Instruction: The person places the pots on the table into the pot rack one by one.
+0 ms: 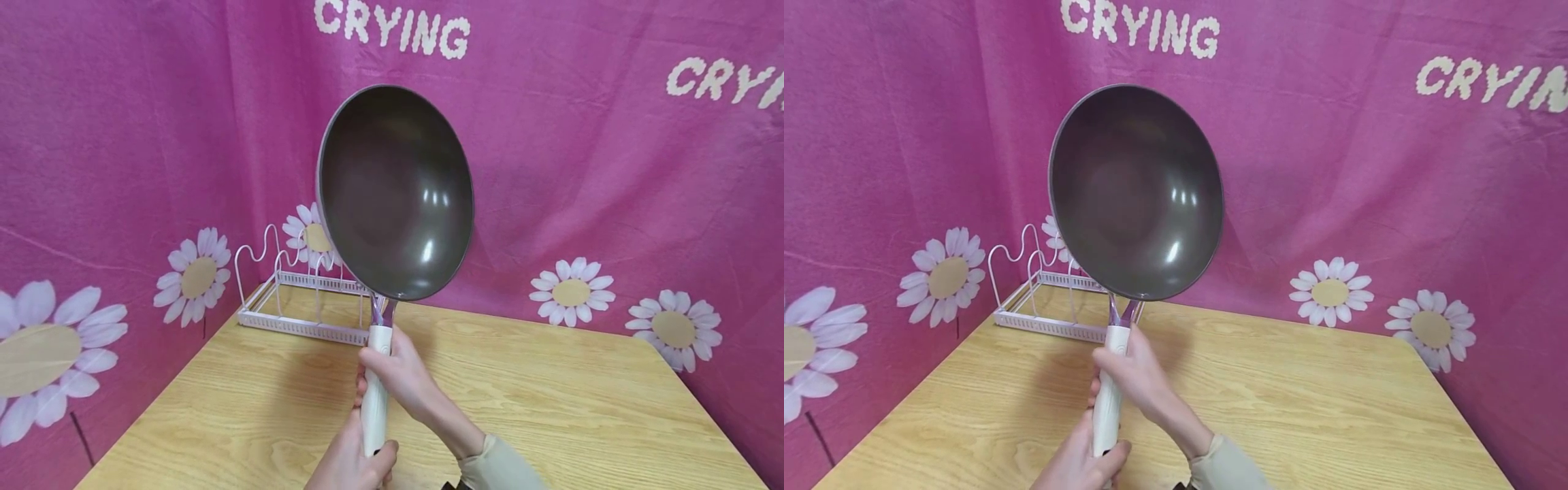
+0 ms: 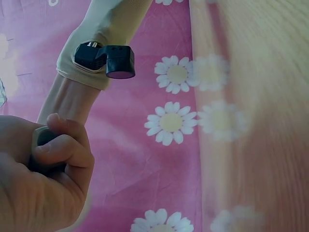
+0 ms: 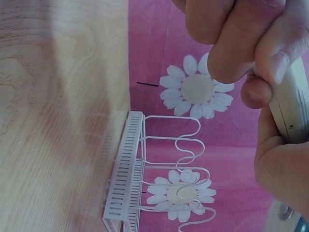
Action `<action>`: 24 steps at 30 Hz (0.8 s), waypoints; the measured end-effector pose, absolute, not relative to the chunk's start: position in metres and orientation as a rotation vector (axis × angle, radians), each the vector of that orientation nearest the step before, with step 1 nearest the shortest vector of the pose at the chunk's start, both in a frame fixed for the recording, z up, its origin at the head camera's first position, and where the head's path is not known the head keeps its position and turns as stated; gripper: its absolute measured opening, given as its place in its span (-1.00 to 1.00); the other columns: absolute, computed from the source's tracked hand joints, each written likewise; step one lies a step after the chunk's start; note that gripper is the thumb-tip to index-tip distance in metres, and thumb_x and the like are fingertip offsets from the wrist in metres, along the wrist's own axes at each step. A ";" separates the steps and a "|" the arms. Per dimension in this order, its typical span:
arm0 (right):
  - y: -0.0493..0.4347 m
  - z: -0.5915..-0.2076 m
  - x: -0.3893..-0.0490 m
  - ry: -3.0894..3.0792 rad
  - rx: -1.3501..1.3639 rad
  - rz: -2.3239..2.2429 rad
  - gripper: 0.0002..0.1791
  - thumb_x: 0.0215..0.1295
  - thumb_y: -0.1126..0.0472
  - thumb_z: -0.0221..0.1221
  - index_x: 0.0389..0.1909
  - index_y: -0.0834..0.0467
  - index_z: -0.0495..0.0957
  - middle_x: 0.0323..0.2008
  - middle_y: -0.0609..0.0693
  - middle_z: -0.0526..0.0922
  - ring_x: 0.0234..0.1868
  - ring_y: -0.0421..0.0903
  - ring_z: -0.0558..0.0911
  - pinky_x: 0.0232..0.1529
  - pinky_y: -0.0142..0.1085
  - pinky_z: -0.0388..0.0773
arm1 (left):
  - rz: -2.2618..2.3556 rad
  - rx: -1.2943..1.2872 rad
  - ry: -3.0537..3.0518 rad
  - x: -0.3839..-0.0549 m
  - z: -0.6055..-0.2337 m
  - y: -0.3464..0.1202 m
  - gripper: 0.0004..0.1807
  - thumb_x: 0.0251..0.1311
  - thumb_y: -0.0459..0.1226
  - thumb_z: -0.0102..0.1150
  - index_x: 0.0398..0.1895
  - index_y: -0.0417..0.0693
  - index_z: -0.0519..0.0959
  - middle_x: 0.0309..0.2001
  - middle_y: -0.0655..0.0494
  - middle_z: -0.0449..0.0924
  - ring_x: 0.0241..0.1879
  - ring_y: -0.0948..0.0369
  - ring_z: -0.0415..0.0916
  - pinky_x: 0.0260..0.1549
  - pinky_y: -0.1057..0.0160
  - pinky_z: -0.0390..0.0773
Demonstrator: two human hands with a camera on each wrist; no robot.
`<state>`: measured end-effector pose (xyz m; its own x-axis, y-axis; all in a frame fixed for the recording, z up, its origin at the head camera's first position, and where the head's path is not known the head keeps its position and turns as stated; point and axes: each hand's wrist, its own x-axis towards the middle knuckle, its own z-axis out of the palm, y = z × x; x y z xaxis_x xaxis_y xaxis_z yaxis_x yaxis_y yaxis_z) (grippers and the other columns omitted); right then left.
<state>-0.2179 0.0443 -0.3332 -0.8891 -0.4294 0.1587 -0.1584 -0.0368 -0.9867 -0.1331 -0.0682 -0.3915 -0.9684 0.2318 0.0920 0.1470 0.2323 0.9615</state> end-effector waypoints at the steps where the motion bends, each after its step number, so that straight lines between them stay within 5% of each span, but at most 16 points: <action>1: 0.043 -0.333 -0.218 2.025 -0.639 -2.035 -0.86 0.24 0.36 0.00 -0.20 0.28 0.32 -0.71 0.00 0.54 -0.69 -0.08 0.60 -0.49 0.02 0.67 | 1.866 0.373 2.422 -0.133 -0.391 -0.069 -0.36 0.19 -0.26 0.17 0.22 -0.44 0.19 -0.60 0.11 0.53 -0.63 0.26 0.51 -0.58 0.32 0.47; 17: 0.024 -0.326 -0.224 1.835 -0.762 -2.016 -0.96 0.27 0.36 -0.04 -0.38 0.21 0.35 -0.73 -0.04 0.50 -0.68 -0.08 0.61 -0.47 -0.07 0.68 | 1.792 0.292 2.595 -0.129 -0.381 -0.082 -0.26 0.17 -0.29 0.18 0.32 -0.48 0.11 -0.53 0.09 0.53 -0.60 0.29 0.50 -0.52 0.33 0.46; 24: 0.017 -0.327 -0.227 1.728 -0.786 -2.073 -0.91 0.24 0.37 -0.02 -0.27 0.20 0.28 -0.68 -0.03 0.46 -0.70 -0.11 0.57 -0.53 -0.11 0.66 | 1.718 0.247 2.701 -0.129 -0.377 -0.087 -0.27 0.19 -0.26 0.21 0.30 -0.47 0.15 -0.54 0.13 0.56 -0.57 0.31 0.47 -0.49 0.34 0.40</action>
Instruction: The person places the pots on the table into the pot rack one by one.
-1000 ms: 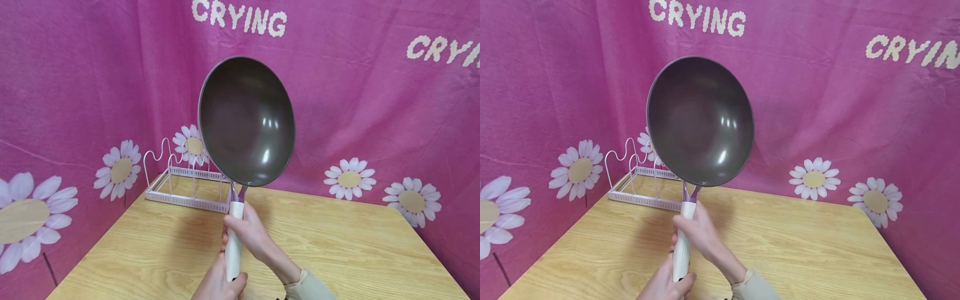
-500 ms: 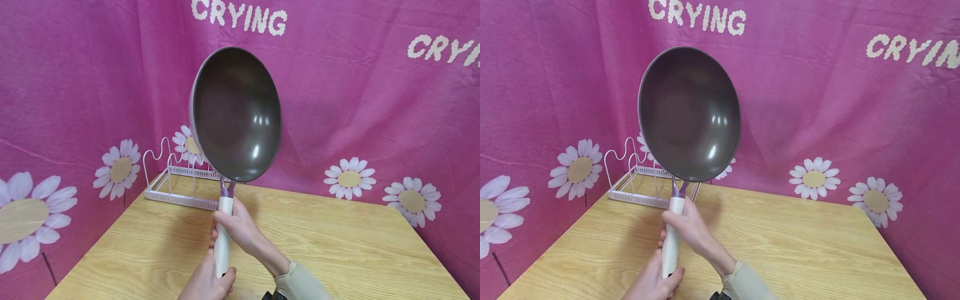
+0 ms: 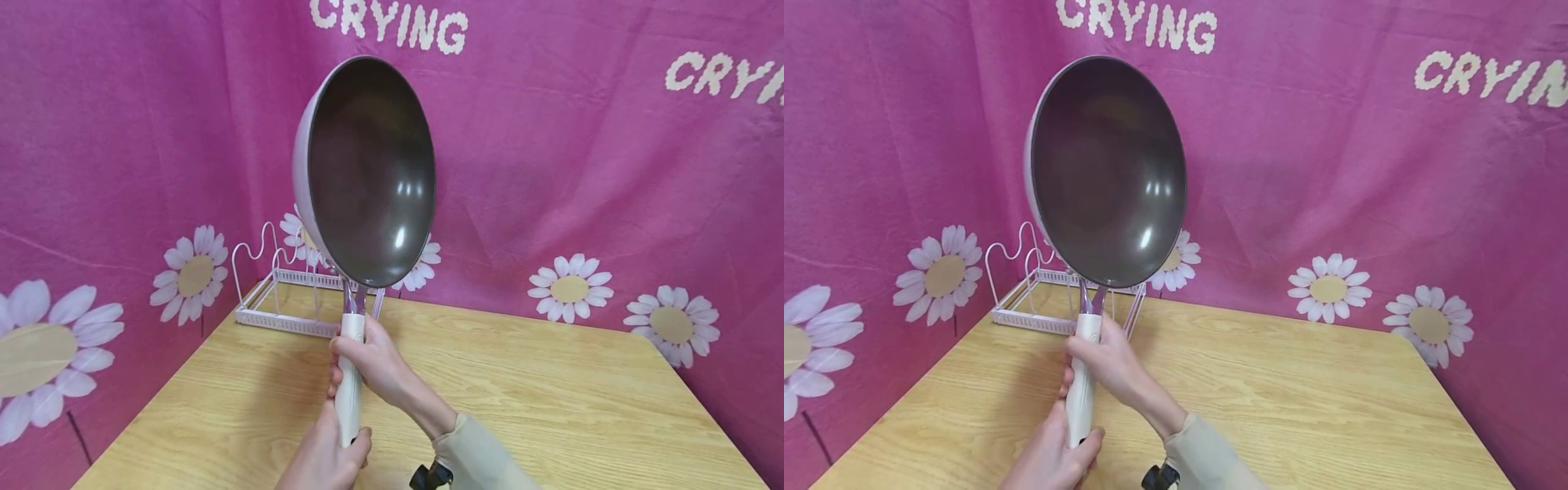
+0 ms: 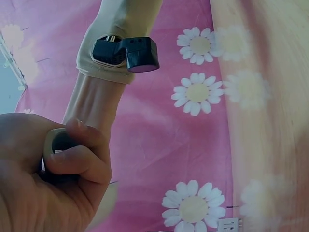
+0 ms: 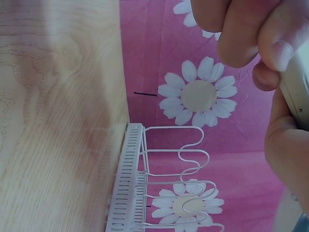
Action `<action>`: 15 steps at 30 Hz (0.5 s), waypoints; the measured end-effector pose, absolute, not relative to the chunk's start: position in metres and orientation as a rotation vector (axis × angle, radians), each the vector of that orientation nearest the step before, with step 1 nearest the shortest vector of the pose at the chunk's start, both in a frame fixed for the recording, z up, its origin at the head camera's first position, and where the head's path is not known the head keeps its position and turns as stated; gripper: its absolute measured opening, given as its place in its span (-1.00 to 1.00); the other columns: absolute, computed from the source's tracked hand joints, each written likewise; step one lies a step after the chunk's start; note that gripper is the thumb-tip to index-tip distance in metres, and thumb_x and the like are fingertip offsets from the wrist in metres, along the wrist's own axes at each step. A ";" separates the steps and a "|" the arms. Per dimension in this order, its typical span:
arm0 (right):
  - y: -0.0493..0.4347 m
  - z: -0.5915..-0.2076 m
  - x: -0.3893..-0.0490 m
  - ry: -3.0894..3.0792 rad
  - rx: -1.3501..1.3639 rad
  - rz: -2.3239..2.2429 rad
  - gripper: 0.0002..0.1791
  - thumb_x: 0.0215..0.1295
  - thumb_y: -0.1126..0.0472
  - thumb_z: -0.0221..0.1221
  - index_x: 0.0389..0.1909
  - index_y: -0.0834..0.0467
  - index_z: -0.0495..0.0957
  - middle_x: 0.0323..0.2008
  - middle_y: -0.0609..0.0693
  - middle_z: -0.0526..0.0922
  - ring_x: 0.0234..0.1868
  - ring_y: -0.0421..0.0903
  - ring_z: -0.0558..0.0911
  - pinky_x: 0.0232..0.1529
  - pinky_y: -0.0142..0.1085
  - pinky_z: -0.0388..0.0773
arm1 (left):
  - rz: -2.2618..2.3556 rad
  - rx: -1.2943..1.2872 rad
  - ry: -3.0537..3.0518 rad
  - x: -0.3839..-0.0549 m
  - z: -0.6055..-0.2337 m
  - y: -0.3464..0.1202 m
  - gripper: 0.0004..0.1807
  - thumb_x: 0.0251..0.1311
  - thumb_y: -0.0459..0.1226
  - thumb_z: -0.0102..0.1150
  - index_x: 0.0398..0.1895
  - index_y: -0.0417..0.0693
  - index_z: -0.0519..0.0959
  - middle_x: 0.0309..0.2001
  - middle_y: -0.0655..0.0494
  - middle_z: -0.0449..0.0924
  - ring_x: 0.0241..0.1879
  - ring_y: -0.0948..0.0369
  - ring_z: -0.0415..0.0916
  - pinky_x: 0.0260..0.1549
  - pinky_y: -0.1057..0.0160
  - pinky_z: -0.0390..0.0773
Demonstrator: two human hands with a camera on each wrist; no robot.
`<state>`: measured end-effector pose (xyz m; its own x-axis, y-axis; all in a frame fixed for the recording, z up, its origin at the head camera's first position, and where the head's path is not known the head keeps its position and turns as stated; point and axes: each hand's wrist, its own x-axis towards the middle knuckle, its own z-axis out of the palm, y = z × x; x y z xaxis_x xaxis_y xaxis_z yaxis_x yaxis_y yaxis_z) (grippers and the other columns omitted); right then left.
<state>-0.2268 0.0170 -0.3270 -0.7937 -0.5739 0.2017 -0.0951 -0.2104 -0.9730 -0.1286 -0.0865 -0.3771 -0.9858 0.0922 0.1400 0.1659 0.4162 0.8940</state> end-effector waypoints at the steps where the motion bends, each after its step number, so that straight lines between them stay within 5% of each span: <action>1: 0.016 -0.327 -0.227 1.712 -0.789 -2.076 -0.89 0.24 0.37 -0.01 -0.26 0.20 0.27 -0.67 -0.03 0.45 -0.69 -0.12 0.56 -0.54 -0.12 0.65 | -1.637 -0.222 -2.591 -0.129 -0.377 -0.087 -0.28 0.19 -0.25 0.21 0.30 -0.47 0.15 -0.54 0.14 0.57 -0.57 0.31 0.47 -0.50 0.33 0.40; 15: 0.002 -0.329 -0.236 1.470 -0.904 -2.057 -0.93 0.25 0.39 -0.11 -0.36 0.17 0.26 -0.65 -0.06 0.40 -0.70 -0.18 0.49 -0.58 -0.25 0.61 | -1.329 -0.093 -2.599 -0.130 -0.378 -0.091 -0.37 0.12 -0.23 0.28 0.14 -0.43 0.28 -0.47 0.03 0.51 -0.52 0.21 0.42 -0.53 0.26 0.40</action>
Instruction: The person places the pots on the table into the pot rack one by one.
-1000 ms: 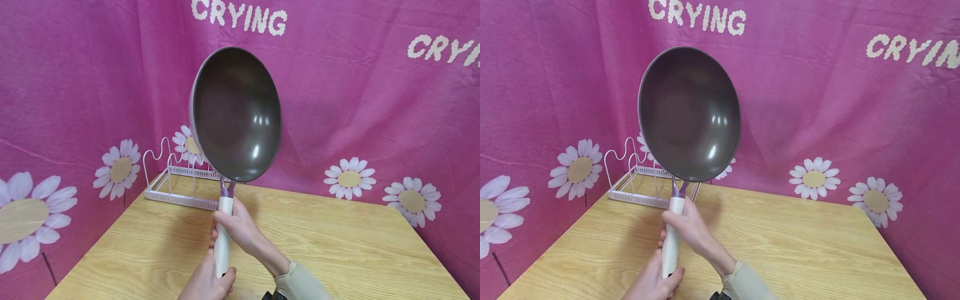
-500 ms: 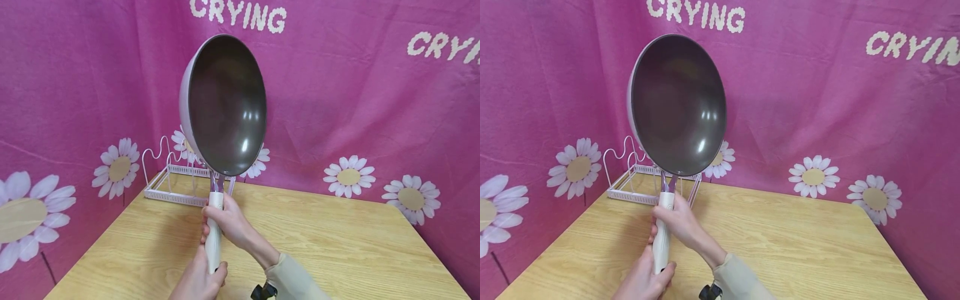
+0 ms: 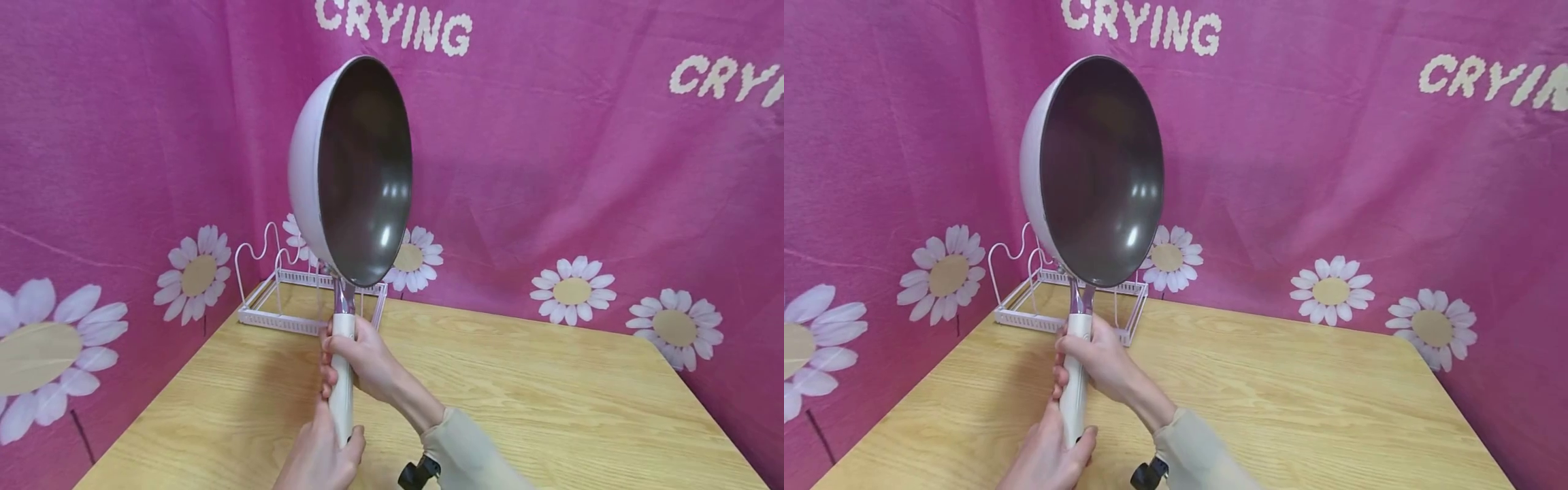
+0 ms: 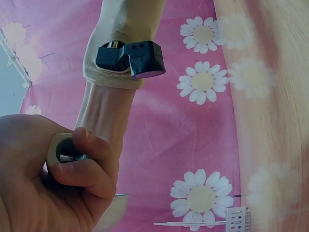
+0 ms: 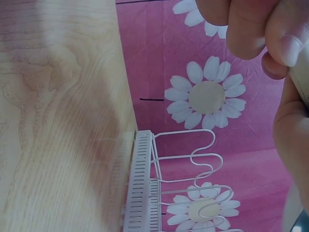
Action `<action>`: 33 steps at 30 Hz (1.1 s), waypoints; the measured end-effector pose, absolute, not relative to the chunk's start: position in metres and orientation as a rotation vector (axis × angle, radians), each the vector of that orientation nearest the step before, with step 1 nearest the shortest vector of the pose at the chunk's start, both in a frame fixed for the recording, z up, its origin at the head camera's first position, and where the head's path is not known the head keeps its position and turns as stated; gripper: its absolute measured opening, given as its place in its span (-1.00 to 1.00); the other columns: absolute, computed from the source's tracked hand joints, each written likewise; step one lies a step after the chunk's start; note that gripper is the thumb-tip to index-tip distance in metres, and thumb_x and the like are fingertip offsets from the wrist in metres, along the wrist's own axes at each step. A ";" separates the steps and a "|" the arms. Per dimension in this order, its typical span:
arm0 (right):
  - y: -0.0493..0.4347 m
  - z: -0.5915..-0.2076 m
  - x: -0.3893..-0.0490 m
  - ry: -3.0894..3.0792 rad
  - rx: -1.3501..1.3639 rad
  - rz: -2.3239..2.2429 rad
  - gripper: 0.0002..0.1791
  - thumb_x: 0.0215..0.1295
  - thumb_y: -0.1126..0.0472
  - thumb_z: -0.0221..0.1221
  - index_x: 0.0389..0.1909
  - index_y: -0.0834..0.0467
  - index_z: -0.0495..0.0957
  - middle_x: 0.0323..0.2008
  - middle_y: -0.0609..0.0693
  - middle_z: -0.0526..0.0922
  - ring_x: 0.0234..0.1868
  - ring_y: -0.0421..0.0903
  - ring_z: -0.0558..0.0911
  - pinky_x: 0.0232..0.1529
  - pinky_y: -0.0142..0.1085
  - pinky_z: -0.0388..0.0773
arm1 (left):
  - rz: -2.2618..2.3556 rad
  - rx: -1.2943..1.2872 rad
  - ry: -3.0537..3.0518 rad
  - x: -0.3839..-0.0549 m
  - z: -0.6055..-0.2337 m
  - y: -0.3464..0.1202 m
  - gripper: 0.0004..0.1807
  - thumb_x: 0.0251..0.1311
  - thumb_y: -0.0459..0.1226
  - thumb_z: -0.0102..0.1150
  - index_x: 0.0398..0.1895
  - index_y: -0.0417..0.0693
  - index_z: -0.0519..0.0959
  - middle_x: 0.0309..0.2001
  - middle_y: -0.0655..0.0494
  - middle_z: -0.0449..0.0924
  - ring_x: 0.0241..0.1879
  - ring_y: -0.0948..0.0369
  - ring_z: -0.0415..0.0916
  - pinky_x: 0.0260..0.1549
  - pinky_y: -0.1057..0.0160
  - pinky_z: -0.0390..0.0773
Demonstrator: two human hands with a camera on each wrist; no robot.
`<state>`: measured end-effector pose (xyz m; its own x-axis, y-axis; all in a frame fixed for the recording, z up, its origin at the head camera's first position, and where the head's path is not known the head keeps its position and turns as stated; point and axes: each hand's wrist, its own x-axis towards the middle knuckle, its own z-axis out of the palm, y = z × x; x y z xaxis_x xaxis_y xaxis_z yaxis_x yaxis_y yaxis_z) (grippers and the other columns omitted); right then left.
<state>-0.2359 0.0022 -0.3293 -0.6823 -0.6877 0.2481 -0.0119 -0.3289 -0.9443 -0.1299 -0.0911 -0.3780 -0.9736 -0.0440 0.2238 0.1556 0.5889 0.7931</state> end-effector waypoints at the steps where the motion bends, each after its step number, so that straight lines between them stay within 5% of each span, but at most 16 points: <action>1: 0.001 -0.330 -0.237 1.454 -0.905 -2.059 -0.93 0.24 0.39 -0.11 -0.36 0.16 0.26 -0.65 -0.06 0.39 -0.70 -0.18 0.48 -0.59 -0.26 0.60 | -1.316 -0.086 -2.598 -0.130 -0.378 -0.091 -0.35 0.12 -0.23 0.28 0.16 -0.44 0.27 -0.47 0.01 0.51 -0.52 0.20 0.42 -0.53 0.24 0.40; 24: -0.023 -0.341 -0.248 0.975 -0.956 -2.113 -0.76 0.13 0.40 -0.27 -0.33 0.00 0.24 -0.63 -0.18 0.27 -0.78 -0.36 0.30 -0.77 -0.45 0.26 | -1.216 0.025 -2.605 -0.135 -0.377 -0.094 -0.29 0.08 -0.27 0.27 0.22 -0.43 0.19 -0.54 0.02 0.48 -0.58 0.19 0.39 -0.59 0.23 0.35; 33: -0.025 -0.343 -0.253 0.847 -0.965 -2.129 -0.75 0.12 0.38 -0.36 -0.34 0.01 0.21 -0.65 -0.18 0.22 -0.80 -0.38 0.28 -0.81 -0.49 0.19 | -1.550 0.036 -2.507 -0.142 -0.381 -0.096 -0.12 -0.08 -0.32 0.27 0.37 -0.22 0.13 -0.39 0.00 0.52 -0.48 0.18 0.40 -0.50 0.29 0.37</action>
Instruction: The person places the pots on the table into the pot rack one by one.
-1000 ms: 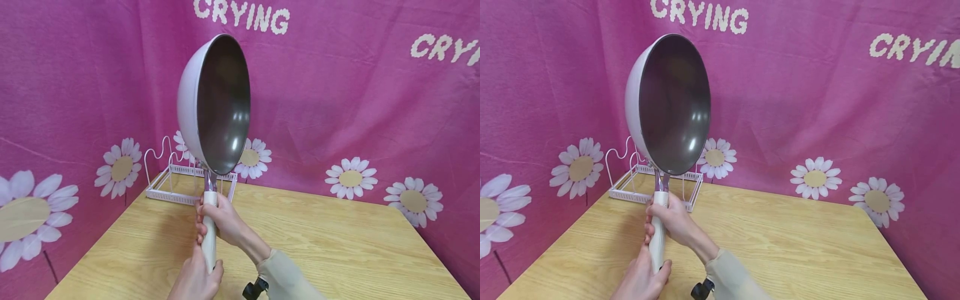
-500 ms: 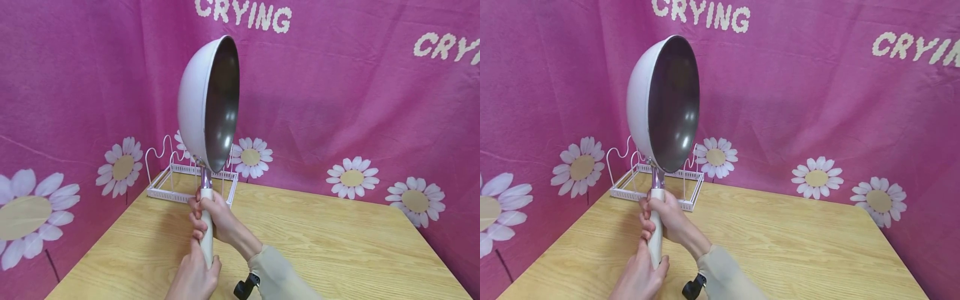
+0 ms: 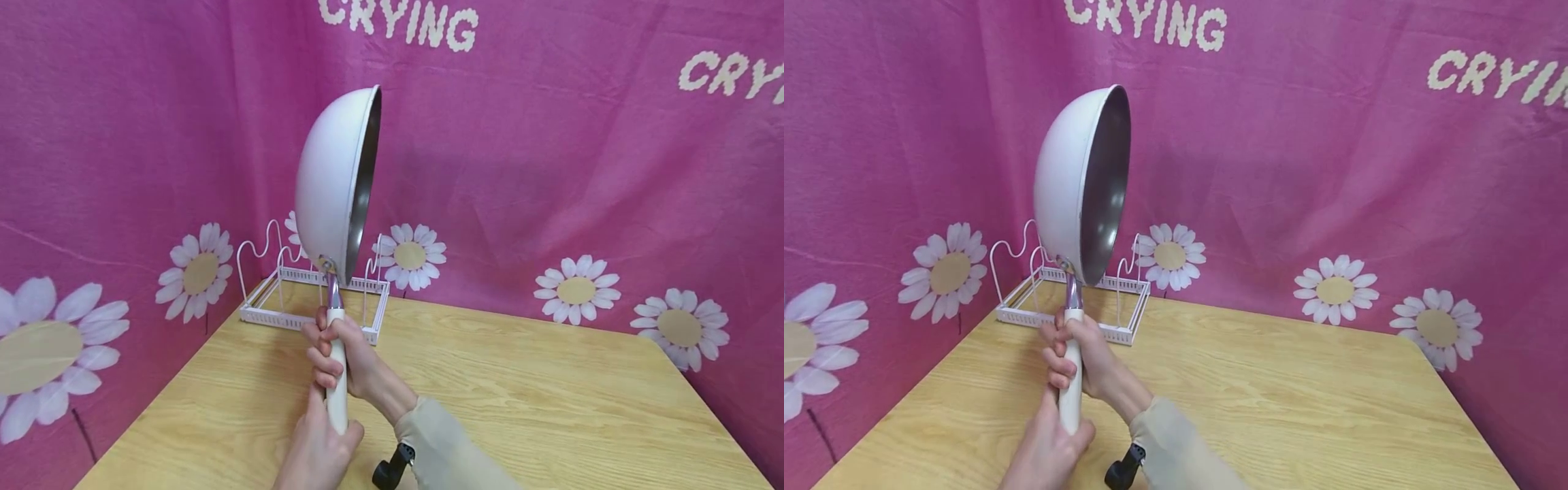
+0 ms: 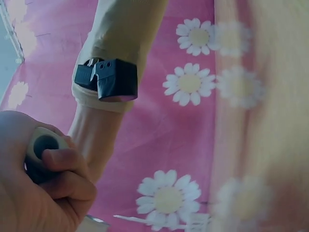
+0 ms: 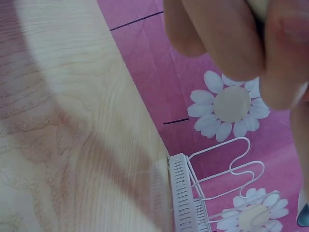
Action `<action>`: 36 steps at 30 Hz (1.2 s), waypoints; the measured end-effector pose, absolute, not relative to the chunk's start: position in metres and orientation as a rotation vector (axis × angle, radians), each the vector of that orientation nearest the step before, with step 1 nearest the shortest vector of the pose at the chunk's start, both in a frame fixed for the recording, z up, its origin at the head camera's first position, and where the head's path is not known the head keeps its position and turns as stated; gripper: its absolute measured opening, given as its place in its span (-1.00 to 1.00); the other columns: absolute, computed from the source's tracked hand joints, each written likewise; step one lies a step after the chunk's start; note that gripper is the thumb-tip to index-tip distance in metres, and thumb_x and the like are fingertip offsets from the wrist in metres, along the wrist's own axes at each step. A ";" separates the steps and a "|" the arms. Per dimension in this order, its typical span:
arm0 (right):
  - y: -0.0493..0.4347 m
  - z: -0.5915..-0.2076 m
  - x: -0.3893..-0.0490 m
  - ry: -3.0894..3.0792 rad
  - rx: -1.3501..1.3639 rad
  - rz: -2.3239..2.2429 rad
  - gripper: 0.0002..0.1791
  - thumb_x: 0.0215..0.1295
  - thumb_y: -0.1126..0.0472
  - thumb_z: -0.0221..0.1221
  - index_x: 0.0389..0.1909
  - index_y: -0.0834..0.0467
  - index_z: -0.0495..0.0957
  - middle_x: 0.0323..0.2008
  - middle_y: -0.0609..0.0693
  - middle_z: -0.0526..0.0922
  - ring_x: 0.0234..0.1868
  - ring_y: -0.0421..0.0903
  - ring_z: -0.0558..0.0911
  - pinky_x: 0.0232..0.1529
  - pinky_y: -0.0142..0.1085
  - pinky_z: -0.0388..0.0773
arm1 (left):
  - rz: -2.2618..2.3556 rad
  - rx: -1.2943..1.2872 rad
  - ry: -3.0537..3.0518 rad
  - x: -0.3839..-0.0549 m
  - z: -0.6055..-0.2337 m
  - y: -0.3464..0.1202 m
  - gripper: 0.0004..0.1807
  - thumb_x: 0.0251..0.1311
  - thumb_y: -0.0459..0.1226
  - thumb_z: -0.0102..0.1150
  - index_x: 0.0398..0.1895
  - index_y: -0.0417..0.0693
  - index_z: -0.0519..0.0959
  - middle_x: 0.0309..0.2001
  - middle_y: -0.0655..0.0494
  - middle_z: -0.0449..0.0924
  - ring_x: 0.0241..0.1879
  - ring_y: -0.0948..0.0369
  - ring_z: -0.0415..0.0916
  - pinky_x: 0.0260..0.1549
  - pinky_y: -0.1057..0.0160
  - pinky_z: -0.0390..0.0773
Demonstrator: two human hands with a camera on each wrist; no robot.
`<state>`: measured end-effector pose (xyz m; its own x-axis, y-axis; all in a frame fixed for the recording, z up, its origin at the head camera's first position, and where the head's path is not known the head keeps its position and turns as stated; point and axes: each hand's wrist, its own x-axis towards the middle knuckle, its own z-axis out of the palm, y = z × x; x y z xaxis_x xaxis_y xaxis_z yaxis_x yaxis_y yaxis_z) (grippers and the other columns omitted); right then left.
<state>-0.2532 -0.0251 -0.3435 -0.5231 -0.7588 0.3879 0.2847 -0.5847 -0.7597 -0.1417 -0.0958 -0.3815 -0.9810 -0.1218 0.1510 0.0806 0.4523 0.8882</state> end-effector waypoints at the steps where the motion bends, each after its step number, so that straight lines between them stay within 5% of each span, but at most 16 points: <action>1: -0.024 -0.344 -0.253 0.836 -0.964 -2.125 -0.74 0.11 0.38 -0.37 -0.33 0.01 0.21 -0.65 -0.18 0.21 -0.80 -0.38 0.28 -0.81 -0.50 0.18 | -1.584 0.030 -2.497 -0.142 -0.383 -0.095 -0.12 -0.09 -0.32 0.27 0.38 -0.21 0.12 -0.38 0.00 0.52 -0.47 0.19 0.40 -0.49 0.30 0.37; 10: -0.026 -0.348 -0.257 0.851 -0.968 -2.110 -0.74 0.14 0.38 -0.35 -0.34 -0.01 0.24 -0.66 -0.19 0.23 -0.80 -0.38 0.29 -0.82 -0.48 0.19 | -1.688 -0.007 -2.437 -0.145 -0.390 -0.094 -0.21 -0.08 -0.38 0.21 0.31 -0.32 0.16 -0.49 0.05 0.43 -0.54 0.19 0.36 -0.53 0.31 0.36; 23: -0.026 -0.347 -0.264 1.764 -0.736 -2.098 -0.90 0.15 0.37 0.05 -0.34 0.16 0.34 -0.66 -0.02 0.52 -0.67 -0.18 0.61 -0.52 -0.24 0.67 | -1.540 0.143 -2.604 -0.150 -0.387 -0.107 -0.24 0.11 -0.32 0.16 0.40 -0.23 0.13 -0.46 0.03 0.41 -0.58 0.16 0.33 -0.61 0.20 0.31; 36: -0.016 -0.352 -0.267 2.041 -0.711 -1.893 -0.96 0.16 0.31 0.05 -0.36 0.15 0.39 -0.60 0.02 0.55 -0.65 -0.12 0.61 -0.51 -0.26 0.65 | -1.477 0.110 -2.588 -0.152 -0.396 -0.101 -0.39 0.07 -0.34 0.20 0.22 -0.25 0.27 -0.48 0.07 0.32 -0.55 0.19 0.27 -0.56 0.23 0.27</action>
